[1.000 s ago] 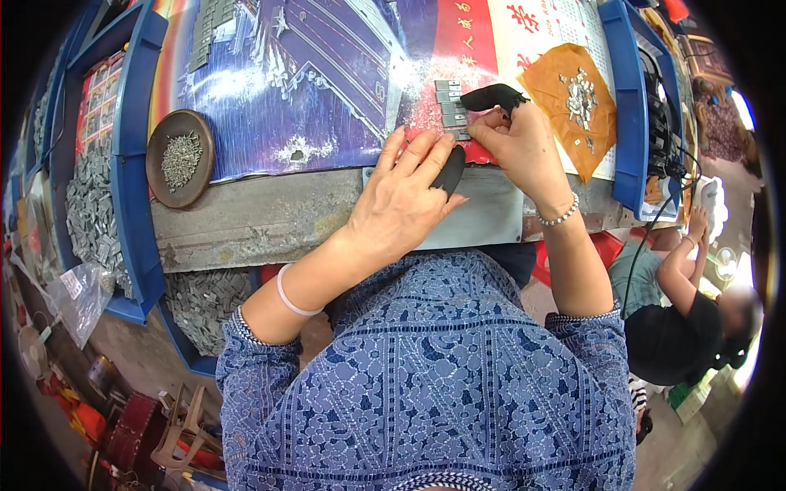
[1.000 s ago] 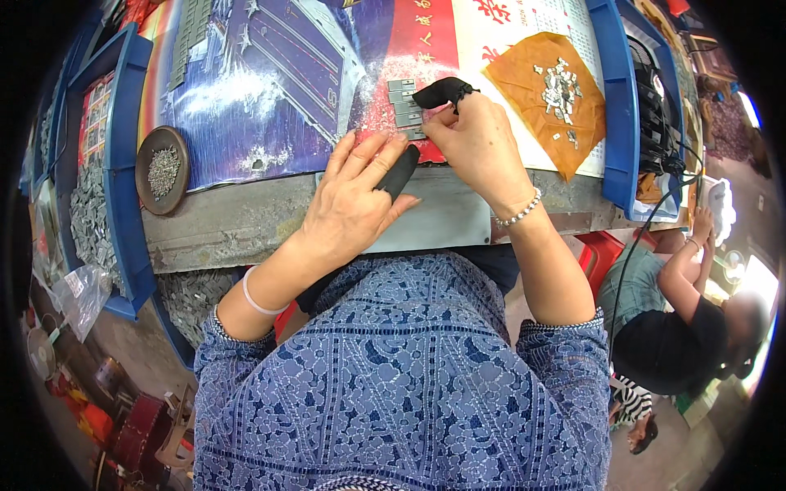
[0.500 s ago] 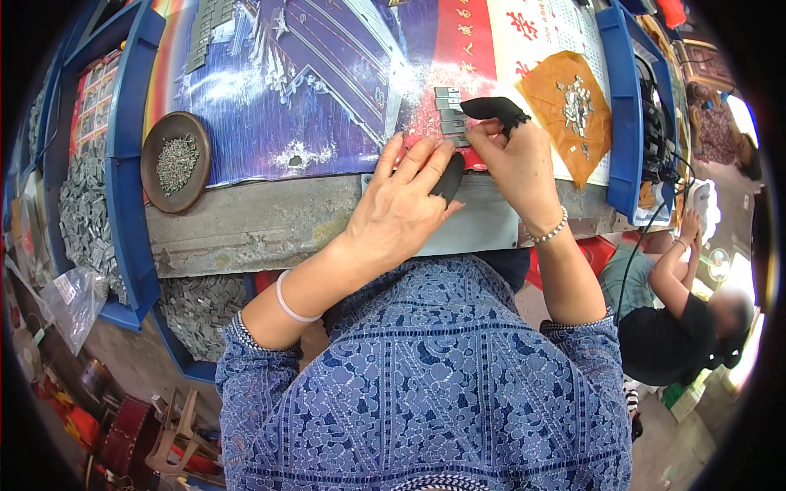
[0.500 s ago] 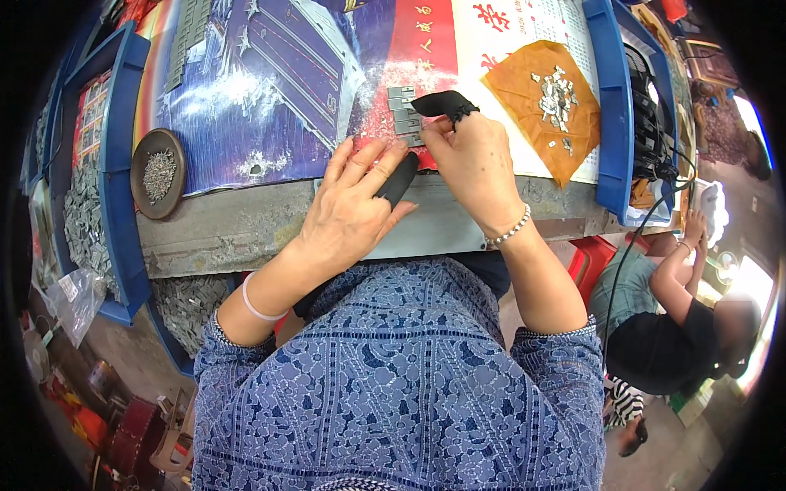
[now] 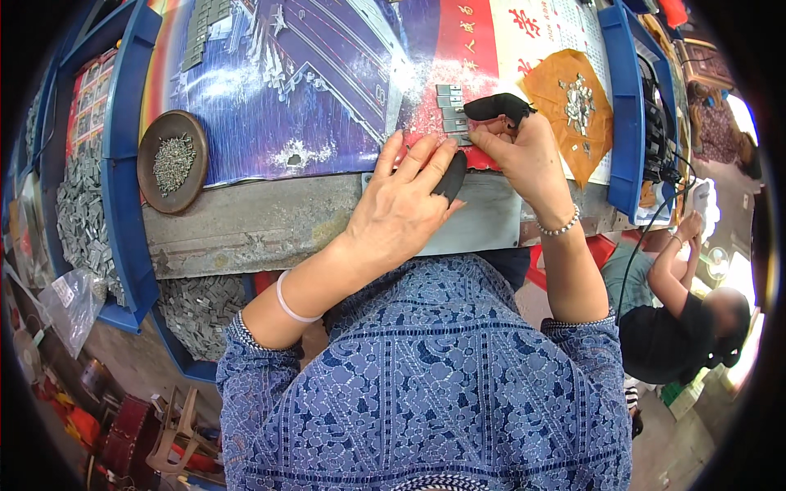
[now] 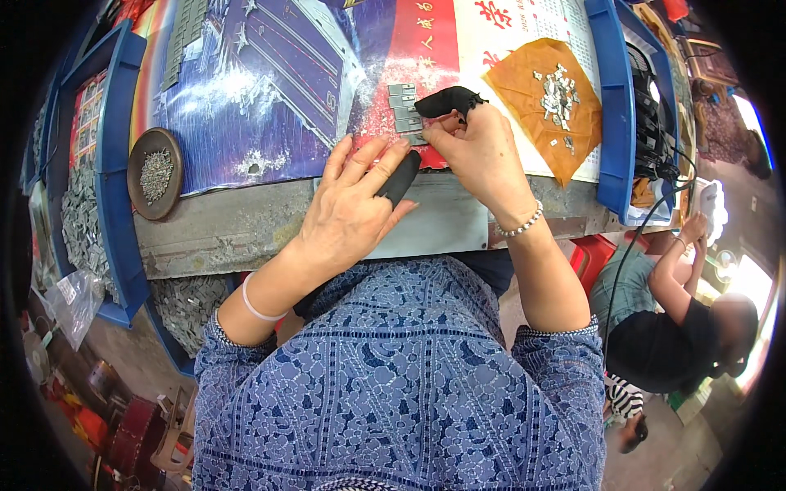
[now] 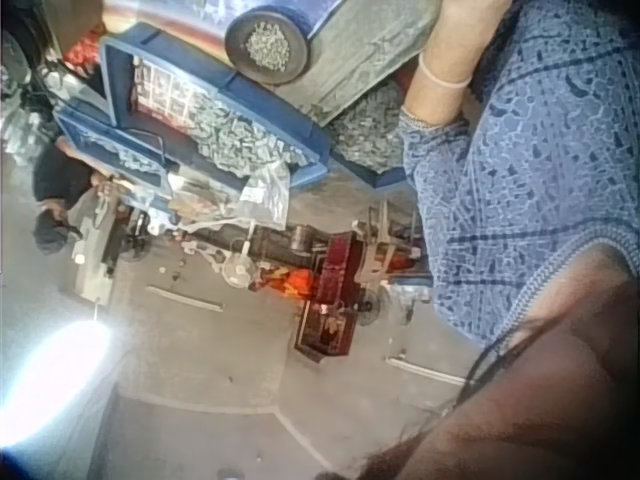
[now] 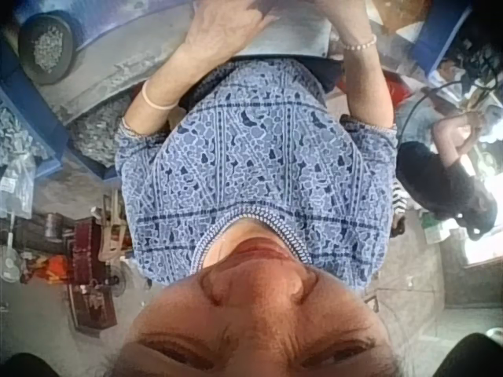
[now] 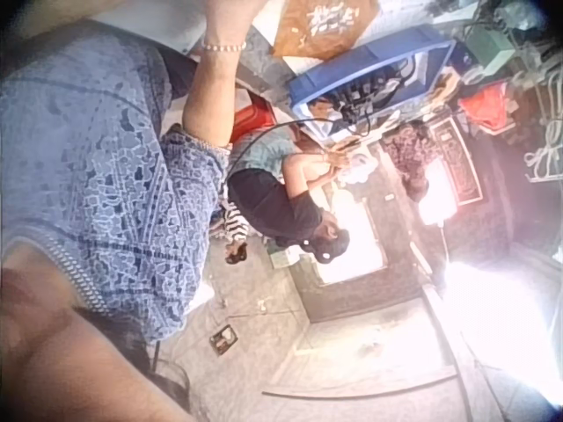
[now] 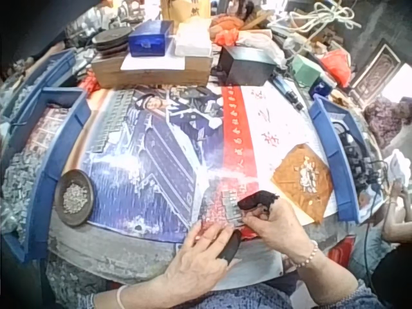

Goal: The person assembles small plastic and metal components by hand, rubs the assembled parts against a flat block, aligns them in rows on the table, and collects additional pieces from a blue tray.

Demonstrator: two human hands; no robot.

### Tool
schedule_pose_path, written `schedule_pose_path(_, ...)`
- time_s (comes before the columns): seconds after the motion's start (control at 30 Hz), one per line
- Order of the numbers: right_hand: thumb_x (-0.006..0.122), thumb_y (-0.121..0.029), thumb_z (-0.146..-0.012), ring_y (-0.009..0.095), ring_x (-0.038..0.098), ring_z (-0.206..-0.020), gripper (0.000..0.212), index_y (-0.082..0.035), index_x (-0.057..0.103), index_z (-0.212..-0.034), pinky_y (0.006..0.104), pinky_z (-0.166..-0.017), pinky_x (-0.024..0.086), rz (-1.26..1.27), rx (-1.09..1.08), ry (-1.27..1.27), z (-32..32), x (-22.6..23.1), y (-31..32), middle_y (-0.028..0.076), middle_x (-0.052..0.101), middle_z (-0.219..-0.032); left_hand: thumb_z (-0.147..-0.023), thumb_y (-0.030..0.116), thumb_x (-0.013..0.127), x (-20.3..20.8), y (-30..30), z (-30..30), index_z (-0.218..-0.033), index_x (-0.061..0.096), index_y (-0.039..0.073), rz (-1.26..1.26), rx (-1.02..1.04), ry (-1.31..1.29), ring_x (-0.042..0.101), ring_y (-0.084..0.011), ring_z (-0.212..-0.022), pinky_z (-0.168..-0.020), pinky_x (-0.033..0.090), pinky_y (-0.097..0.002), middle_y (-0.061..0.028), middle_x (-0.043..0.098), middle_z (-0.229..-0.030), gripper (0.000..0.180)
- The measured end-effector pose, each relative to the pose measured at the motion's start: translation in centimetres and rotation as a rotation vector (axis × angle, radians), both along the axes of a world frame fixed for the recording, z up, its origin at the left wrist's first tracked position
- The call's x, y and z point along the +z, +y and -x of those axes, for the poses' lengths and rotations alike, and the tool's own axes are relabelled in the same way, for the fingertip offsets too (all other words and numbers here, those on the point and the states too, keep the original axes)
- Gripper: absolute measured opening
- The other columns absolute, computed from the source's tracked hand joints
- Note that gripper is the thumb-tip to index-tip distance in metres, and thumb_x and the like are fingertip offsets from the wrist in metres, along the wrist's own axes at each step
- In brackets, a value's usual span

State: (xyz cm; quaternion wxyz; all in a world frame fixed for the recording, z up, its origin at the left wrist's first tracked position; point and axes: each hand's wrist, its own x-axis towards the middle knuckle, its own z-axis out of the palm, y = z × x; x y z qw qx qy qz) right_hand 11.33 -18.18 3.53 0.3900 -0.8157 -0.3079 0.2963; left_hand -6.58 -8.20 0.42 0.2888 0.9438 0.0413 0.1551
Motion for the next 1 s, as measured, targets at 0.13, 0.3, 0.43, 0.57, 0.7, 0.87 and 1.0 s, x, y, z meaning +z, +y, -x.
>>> schedule_pose_path(0.13,0.069,-0.009,-0.086,0.012,0.060,-0.059,0.014,0.003,0.070,-0.093,0.0305,-0.058,0.049,0.106,0.086,-0.135,0.0,0.8,0.5,0.011,0.066,-0.068,-0.079,0.025,0.079,0.0,0.0,0.0,-0.102,0.073,-0.003,-0.008,0.006,-0.004,0.049,-0.0310,-0.129,-0.114,0.031,-0.0546,-0.0125,0.057,-0.138,0.037)
schedule_pose_path(0.3,0.067,-0.009,-0.086,0.023,0.067,-0.062,0.015,0.003,0.069,-0.096,0.0363,-0.061,0.051,0.110,0.092,-0.188,0.7,2.0,1.4,0.016,0.067,-0.069,-0.078,0.024,0.079,0.0,0.1,0.0,-0.082,0.074,-0.003,0.029,-0.003,-0.031,0.049,-0.0327,-0.129,-0.112,0.032,-0.0556,-0.0146,0.057,-0.137,0.028)
schedule_pose_path(0.43,0.067,-0.011,-0.086,0.037,0.066,-0.068,0.017,0.004,0.068,-0.094,0.0422,-0.062,0.051,0.143,0.155,-0.344,0.6,1.9,1.5,0.022,0.065,-0.071,-0.078,0.024,0.079,0.0,0.0,0.0,-0.069,0.072,-0.003,0.047,0.006,-0.060,0.050,-0.0331,-0.128,-0.112,0.033,-0.0565,-0.0159,0.057,-0.137,0.029)
schedule_pose_path(0.57,0.066,-0.013,-0.086,0.042,0.064,-0.070,0.018,0.004,0.067,-0.092,0.0440,-0.062,0.050,0.228,0.214,-0.439,0.3,1.0,1.0,0.024,0.064,-0.072,-0.077,0.025,0.079,-0.1,0.0,-0.1,-0.068,0.071,-0.003,0.042,0.013,-0.068,0.050,-0.0327,-0.128,-0.111,0.033,-0.0565,-0.0161,0.058,-0.137,0.030)
schedule_pose_path(0.7,0.066,-0.011,-0.086,0.038,0.066,-0.068,0.016,0.002,0.069,-0.095,0.0418,-0.061,0.051,0.235,0.202,-0.400,0.7,1.8,1.1,0.022,0.065,-0.072,-0.082,0.029,0.072,-0.4,0.1,-0.1,-0.075,0.074,0.003,-0.019,-0.007,-0.077,0.048,-0.0344,-0.129,-0.111,0.033,-0.0579,-0.0204,0.058,-0.134,0.027)
schedule_pose_path(0.87,0.066,-0.007,-0.087,0.025,0.067,-0.064,0.020,-0.001,0.071,-0.105,0.0346,-0.062,0.052,0.115,0.080,-0.347,1.6,1.1,0.8,0.016,0.069,-0.075,-0.077,0.025,0.079,-0.1,0.0,0.0,-0.076,0.074,-0.002,0.031,0.015,-0.067,0.051,-0.0318,-0.127,-0.111,0.034,-0.0553,-0.0148,0.057,-0.137,0.027)
schedule_pose_path(1.0,0.071,-0.001,-0.086,0.004,0.053,-0.068,0.023,-0.001,0.072,-0.109,0.0226,-0.061,0.047,0.053,-0.044,-0.301,2.0,-0.5,0.0,0.001,0.069,-0.082,-0.078,0.024,0.079,0.0,0.2,0.1,-0.086,0.075,-0.002,0.015,-0.011,-0.029,0.051,-0.0318,-0.127,-0.111,0.034,-0.0552,-0.0143,0.057,-0.137,0.028)
